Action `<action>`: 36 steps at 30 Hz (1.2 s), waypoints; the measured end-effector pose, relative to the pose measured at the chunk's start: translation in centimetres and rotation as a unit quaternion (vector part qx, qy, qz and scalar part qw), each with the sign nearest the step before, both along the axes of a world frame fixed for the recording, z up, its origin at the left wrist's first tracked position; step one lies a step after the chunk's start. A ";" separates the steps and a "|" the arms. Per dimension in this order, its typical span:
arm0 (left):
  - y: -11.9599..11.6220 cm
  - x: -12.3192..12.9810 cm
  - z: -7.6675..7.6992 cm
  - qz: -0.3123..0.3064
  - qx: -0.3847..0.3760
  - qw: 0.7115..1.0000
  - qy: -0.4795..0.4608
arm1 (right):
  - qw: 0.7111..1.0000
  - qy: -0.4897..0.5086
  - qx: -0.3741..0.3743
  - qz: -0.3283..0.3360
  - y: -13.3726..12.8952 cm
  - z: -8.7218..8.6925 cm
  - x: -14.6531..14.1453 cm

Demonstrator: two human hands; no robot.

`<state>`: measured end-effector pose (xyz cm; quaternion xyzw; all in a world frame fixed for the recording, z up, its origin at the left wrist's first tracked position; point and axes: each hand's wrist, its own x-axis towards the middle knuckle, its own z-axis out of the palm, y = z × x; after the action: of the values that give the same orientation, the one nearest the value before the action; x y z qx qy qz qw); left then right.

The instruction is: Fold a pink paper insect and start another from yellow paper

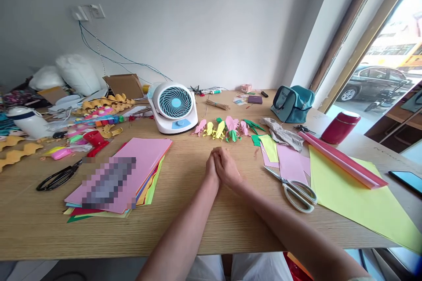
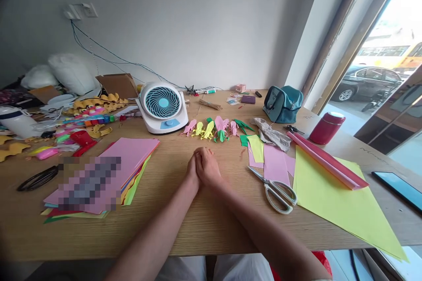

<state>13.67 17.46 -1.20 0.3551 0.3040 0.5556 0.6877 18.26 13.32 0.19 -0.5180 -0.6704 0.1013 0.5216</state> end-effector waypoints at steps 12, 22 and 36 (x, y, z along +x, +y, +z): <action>-1.9 -0.5 -0.2 -0.103 -0.054 0.992 -0.048 | 1.000 -0.005 -0.015 -0.027 -2.0 -0.6 0.3; -2.3 -0.8 0.6 -0.110 -0.036 0.993 -0.035 | 0.999 -0.019 0.000 -0.033 -2.5 -0.1 0.1; -2.7 -0.8 0.8 -0.133 -0.038 0.990 -0.020 | 0.995 -0.063 -0.032 -0.071 -2.3 -0.7 -0.2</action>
<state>12.88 14.72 -0.37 0.3548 0.2616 0.4543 0.7742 18.09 11.06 -0.53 -0.5860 -0.6599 0.0519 0.4674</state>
